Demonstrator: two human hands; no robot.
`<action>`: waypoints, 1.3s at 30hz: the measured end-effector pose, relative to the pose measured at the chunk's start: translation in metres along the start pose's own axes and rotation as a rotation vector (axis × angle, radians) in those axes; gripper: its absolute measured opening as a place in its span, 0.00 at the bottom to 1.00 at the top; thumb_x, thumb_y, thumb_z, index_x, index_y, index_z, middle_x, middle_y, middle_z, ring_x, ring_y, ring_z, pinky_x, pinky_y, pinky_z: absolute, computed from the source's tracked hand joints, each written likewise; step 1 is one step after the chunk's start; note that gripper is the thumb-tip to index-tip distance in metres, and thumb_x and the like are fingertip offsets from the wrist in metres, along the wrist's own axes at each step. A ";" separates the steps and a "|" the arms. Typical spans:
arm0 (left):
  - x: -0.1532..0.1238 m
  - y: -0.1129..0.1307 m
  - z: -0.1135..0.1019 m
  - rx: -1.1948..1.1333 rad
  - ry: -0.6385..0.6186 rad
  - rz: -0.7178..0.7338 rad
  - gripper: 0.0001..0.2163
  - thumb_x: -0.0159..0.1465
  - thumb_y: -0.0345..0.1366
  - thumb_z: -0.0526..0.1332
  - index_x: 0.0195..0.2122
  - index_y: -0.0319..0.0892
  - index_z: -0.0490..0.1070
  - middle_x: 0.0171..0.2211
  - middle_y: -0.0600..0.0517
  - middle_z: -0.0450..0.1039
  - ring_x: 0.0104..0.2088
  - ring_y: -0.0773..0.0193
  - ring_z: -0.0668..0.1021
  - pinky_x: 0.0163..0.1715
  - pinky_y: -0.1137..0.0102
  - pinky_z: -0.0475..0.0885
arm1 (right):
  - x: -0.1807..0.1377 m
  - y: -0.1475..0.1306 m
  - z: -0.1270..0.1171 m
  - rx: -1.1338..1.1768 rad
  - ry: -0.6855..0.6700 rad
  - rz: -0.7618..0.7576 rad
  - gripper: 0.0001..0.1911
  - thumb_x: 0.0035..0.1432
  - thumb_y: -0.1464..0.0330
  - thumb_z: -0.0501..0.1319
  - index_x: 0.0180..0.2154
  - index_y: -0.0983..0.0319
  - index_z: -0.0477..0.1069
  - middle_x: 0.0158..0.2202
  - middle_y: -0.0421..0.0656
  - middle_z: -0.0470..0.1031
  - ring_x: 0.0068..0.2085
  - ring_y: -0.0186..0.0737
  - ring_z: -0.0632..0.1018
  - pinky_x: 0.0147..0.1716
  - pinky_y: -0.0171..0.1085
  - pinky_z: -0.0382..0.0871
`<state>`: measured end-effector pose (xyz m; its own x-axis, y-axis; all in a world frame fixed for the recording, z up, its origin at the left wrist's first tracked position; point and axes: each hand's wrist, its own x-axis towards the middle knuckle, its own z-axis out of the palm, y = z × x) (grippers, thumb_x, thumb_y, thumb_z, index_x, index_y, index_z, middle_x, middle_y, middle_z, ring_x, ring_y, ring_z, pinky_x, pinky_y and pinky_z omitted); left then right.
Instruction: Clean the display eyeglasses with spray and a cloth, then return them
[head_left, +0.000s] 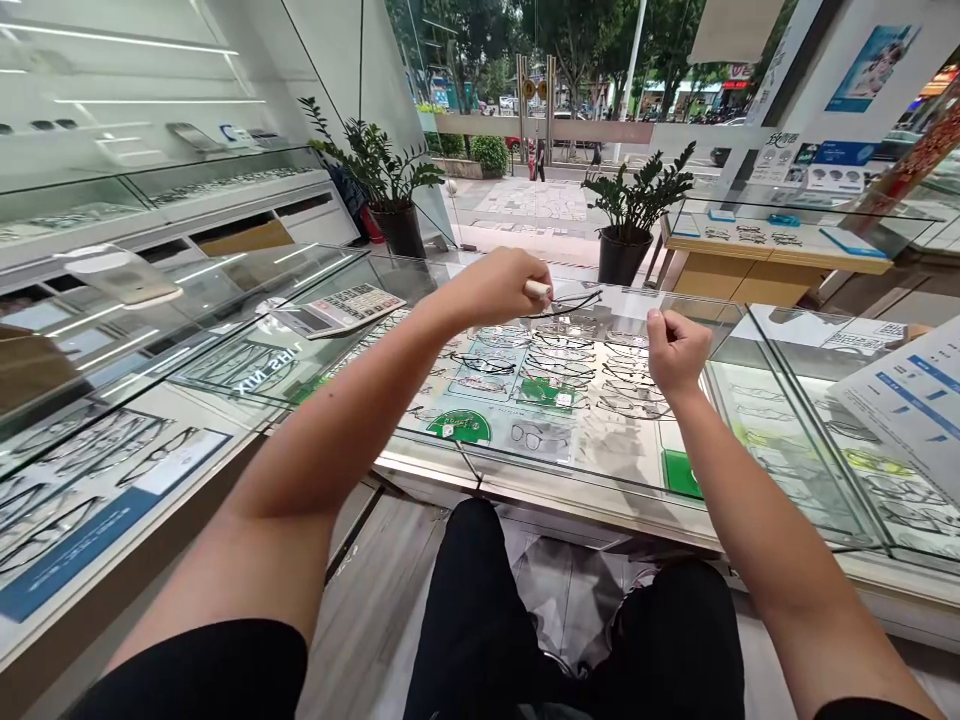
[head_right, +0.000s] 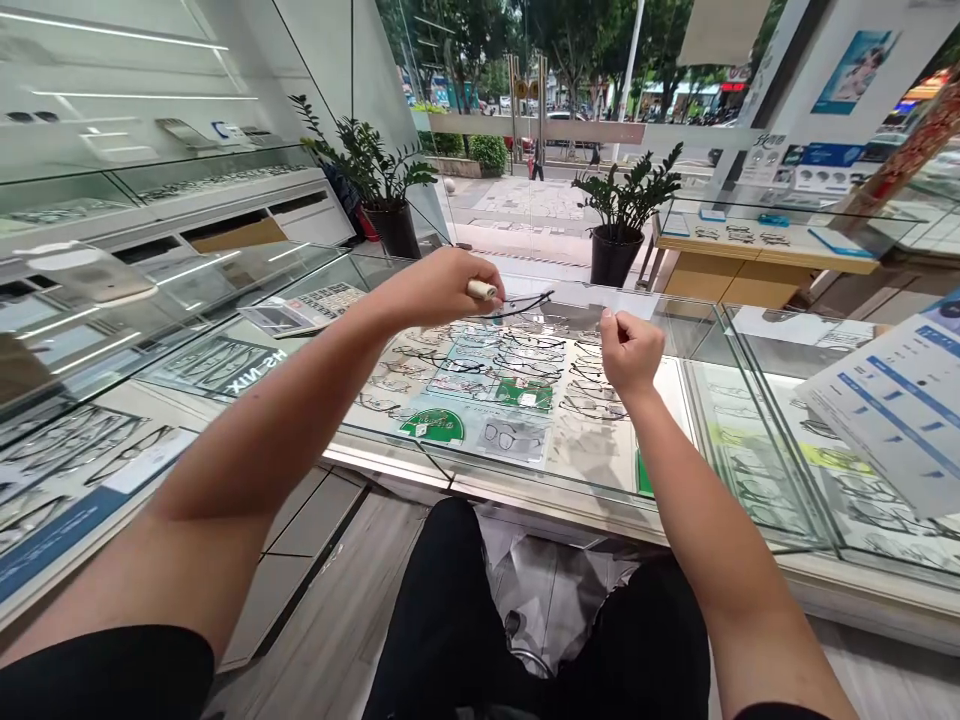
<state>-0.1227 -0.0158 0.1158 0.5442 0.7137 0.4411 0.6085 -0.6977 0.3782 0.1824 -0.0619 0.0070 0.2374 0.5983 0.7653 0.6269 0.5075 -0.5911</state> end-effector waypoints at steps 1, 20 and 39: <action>-0.004 -0.007 -0.006 0.040 -0.040 -0.016 0.01 0.56 0.36 0.73 0.30 0.49 0.84 0.28 0.50 0.81 0.31 0.55 0.81 0.40 0.58 0.78 | 0.000 0.001 0.000 -0.004 -0.009 0.003 0.34 0.71 0.44 0.58 0.21 0.54 0.49 0.20 0.35 0.48 0.26 0.36 0.53 0.31 0.43 0.47; -0.061 -0.061 0.022 0.531 -0.404 -0.368 0.12 0.65 0.36 0.64 0.42 0.45 0.88 0.40 0.44 0.89 0.40 0.51 0.83 0.35 0.65 0.68 | -0.004 0.008 0.002 0.007 -0.033 -0.008 0.29 0.66 0.56 0.61 0.19 0.55 0.49 0.20 0.34 0.45 0.23 0.32 0.52 0.27 0.42 0.48; -0.065 -0.075 0.022 0.550 -0.477 -0.368 0.10 0.66 0.39 0.65 0.41 0.46 0.88 0.38 0.44 0.88 0.38 0.51 0.84 0.34 0.65 0.66 | -0.004 0.005 0.002 0.008 -0.063 -0.017 0.32 0.69 0.53 0.63 0.20 0.55 0.49 0.20 0.34 0.45 0.24 0.33 0.52 0.28 0.42 0.48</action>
<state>-0.1910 -0.0080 0.0408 0.3665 0.9275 -0.0742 0.9252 -0.3717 -0.0768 0.1829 -0.0609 0.0006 0.1795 0.6274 0.7577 0.6247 0.5223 -0.5804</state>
